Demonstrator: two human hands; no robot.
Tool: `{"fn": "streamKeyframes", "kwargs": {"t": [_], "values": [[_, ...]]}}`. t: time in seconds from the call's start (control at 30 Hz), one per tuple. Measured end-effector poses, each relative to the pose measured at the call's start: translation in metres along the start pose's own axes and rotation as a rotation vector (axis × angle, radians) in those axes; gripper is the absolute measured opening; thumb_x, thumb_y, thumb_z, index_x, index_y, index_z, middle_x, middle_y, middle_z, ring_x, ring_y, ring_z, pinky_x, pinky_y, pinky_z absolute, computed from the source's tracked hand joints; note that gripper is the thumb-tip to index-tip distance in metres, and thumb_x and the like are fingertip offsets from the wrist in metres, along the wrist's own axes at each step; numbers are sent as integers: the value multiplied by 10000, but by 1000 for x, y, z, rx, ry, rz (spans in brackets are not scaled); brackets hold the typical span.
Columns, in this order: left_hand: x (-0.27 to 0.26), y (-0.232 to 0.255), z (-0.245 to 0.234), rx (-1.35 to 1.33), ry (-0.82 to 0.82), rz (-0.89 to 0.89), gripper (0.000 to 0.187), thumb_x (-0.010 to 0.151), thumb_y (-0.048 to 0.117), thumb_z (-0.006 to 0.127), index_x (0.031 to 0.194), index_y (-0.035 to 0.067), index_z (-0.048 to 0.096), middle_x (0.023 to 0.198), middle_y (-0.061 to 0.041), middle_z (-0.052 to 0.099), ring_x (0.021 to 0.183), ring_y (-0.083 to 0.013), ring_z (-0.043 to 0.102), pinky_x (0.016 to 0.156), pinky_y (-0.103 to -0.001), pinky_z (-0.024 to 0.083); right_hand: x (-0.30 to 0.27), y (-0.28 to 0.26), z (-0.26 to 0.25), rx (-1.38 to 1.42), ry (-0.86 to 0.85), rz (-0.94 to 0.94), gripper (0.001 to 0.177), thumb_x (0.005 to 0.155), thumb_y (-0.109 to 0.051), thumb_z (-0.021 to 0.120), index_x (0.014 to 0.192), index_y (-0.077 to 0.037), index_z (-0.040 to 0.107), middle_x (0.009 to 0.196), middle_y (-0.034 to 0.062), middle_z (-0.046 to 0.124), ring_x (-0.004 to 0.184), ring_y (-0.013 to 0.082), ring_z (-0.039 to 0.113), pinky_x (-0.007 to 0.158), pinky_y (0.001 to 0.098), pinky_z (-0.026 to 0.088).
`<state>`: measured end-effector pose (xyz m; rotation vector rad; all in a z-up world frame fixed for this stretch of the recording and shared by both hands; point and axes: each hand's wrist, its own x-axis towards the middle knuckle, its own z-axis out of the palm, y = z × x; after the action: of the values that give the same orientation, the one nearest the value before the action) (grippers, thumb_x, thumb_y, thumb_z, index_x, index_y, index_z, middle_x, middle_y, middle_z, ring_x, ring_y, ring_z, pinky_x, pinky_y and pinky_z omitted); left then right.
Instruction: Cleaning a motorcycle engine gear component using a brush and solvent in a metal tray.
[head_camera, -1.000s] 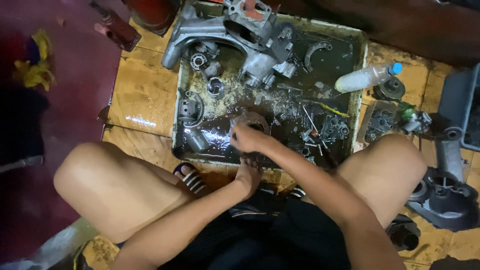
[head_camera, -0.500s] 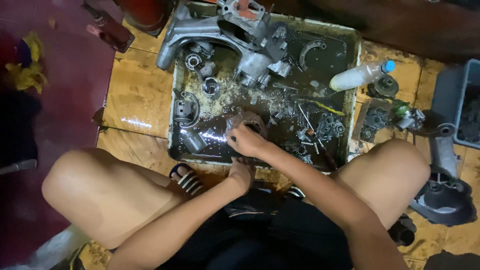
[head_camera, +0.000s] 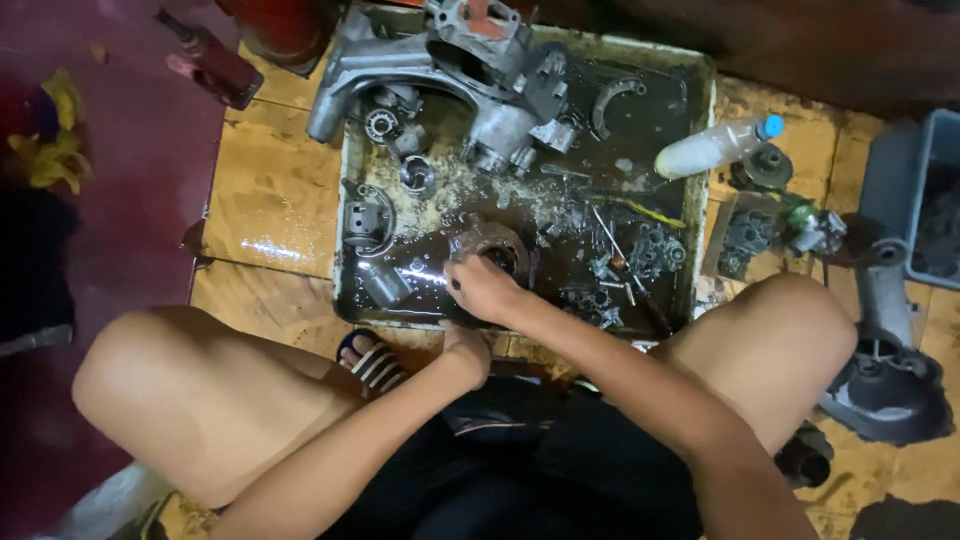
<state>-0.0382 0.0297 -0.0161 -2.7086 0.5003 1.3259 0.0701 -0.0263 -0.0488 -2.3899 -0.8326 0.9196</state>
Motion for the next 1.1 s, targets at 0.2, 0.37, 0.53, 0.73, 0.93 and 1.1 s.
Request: {"fn": "streamKeyframes", "kwargs": {"t": [0.2,0.37,0.53,0.73,0.93,1.1], "values": [[-6,-10,25,-102,303,-53,294,924,91,597,1188,77,728,1136,-108,712,1112,-332,656,968,-525,437,-15,-17,-15,144,105,-66,239,973,-190,564,950,1,705,831,275,724,740,395,740,591,449,588],[-9,-54,-17,-150,256,-186,288,952,94,579,1183,80,751,1109,-96,745,1107,-335,686,955,-481,499,-8,23,24,185,5,10,256,933,-184,579,916,23,728,863,270,728,738,392,726,578,453,586],[35,-143,-49,-186,249,-407,202,846,314,655,882,190,810,833,-72,755,836,-363,733,603,-483,471,-47,-1,9,86,186,-166,259,988,-145,505,941,39,680,931,283,708,748,455,722,601,493,609],[13,-120,-66,-404,242,-298,364,966,351,564,1156,129,780,993,-138,784,996,-364,756,810,-514,564,-66,3,22,312,58,-73,285,964,-144,557,833,60,707,709,269,688,520,314,643,469,375,507],[20,-108,-70,-351,255,-227,385,981,323,544,1294,187,721,991,-112,782,973,-335,760,795,-511,573,-71,10,25,213,8,-56,236,899,-124,656,792,73,728,680,274,689,552,317,667,465,398,503],[30,-104,-66,-352,143,-155,371,989,247,546,1254,60,728,1042,-184,777,1028,-367,756,870,-541,588,-58,3,33,227,-13,-35,296,951,-163,613,873,101,722,826,352,701,646,364,704,475,404,524]]}}
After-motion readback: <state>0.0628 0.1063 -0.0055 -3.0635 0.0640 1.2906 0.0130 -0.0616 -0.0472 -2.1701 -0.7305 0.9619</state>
